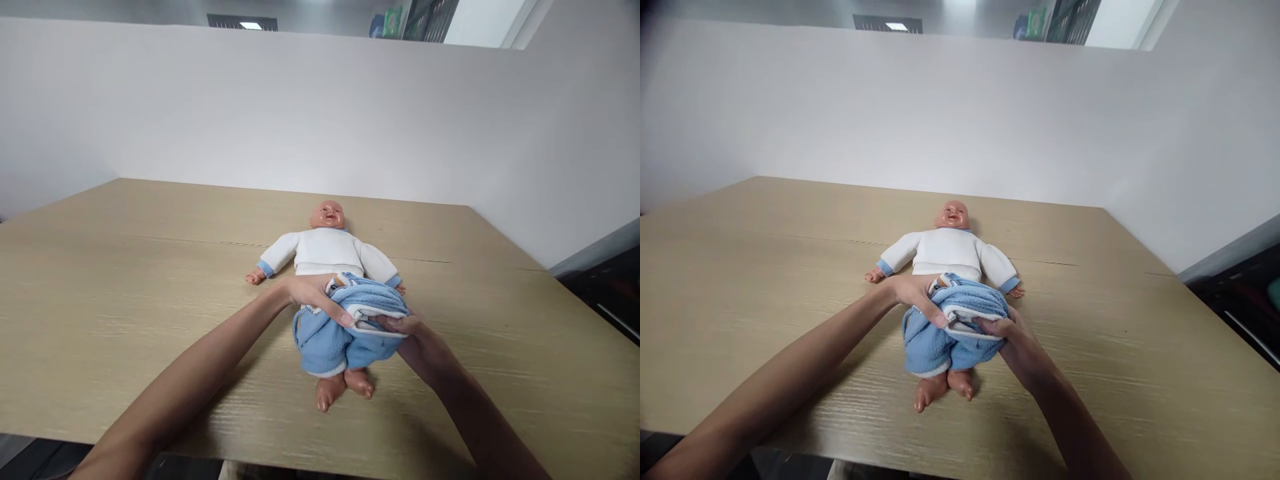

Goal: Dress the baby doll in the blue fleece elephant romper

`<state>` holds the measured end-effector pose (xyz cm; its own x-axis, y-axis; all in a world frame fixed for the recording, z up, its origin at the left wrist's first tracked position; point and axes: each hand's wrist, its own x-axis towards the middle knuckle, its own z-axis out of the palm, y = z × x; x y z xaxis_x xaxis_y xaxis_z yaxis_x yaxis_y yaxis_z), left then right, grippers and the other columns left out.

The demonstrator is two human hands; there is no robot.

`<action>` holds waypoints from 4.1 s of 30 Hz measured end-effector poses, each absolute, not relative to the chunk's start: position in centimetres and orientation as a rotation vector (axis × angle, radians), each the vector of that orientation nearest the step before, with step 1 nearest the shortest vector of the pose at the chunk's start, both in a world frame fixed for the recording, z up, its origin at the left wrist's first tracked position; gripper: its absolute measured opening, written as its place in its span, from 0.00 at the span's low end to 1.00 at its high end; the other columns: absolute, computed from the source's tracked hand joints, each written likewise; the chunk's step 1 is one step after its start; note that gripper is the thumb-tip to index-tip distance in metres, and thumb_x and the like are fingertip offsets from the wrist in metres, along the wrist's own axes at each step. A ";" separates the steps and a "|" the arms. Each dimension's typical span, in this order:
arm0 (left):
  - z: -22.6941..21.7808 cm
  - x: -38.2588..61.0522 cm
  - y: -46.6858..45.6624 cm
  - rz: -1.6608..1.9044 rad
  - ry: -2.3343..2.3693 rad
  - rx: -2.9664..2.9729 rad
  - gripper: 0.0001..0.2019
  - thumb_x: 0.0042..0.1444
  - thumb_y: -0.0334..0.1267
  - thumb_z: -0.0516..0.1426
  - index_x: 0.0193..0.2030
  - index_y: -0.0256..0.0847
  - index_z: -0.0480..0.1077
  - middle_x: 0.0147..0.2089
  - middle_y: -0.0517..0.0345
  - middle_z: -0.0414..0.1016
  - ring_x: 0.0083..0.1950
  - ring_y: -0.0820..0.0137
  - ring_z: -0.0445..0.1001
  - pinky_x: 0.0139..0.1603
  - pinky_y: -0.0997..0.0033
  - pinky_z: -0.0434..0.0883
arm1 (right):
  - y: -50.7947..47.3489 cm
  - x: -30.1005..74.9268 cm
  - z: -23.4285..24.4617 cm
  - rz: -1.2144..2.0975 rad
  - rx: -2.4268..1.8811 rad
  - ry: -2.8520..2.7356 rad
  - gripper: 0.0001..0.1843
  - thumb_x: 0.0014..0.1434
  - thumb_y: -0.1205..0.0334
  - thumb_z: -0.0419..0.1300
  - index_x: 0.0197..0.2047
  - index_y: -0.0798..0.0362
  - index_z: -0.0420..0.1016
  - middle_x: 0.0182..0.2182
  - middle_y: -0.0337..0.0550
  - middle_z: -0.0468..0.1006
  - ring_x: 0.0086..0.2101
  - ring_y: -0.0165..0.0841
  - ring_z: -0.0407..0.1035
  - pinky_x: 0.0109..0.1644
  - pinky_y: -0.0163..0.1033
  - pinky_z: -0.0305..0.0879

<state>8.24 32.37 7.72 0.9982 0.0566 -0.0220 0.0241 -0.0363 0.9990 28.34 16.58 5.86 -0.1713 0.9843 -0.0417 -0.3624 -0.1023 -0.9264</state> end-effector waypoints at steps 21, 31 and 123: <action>11.6 9.1 25.5 -0.428 0.536 2.530 0.27 0.52 0.57 0.65 0.54 0.44 0.71 0.46 0.50 0.81 0.42 0.55 0.79 0.36 0.63 0.69 | 3.4 22.1 -2.5 0.372 -1.908 -0.946 0.26 0.61 0.40 0.64 0.49 0.54 0.81 0.46 0.57 0.85 0.49 0.55 0.78 0.50 0.50 0.72; 10.7 7.8 23.1 -0.277 0.703 2.653 0.33 0.53 0.51 0.66 0.63 0.43 0.66 0.43 0.47 0.83 0.43 0.46 0.82 0.38 0.59 0.69 | 4.7 23.7 -2.2 0.707 -1.813 -0.964 0.27 0.64 0.45 0.65 0.60 0.50 0.80 0.58 0.55 0.83 0.60 0.56 0.74 0.63 0.55 0.72; 4.8 -0.5 33.6 0.799 0.708 1.593 0.18 0.71 0.55 0.59 0.52 0.42 0.72 0.44 0.58 0.71 0.43 0.68 0.68 0.43 0.71 0.65 | 27.7 31.0 2.6 0.986 -1.266 -1.247 0.17 0.61 0.43 0.66 0.41 0.47 0.74 0.34 0.37 0.75 0.35 0.37 0.66 0.39 0.38 0.62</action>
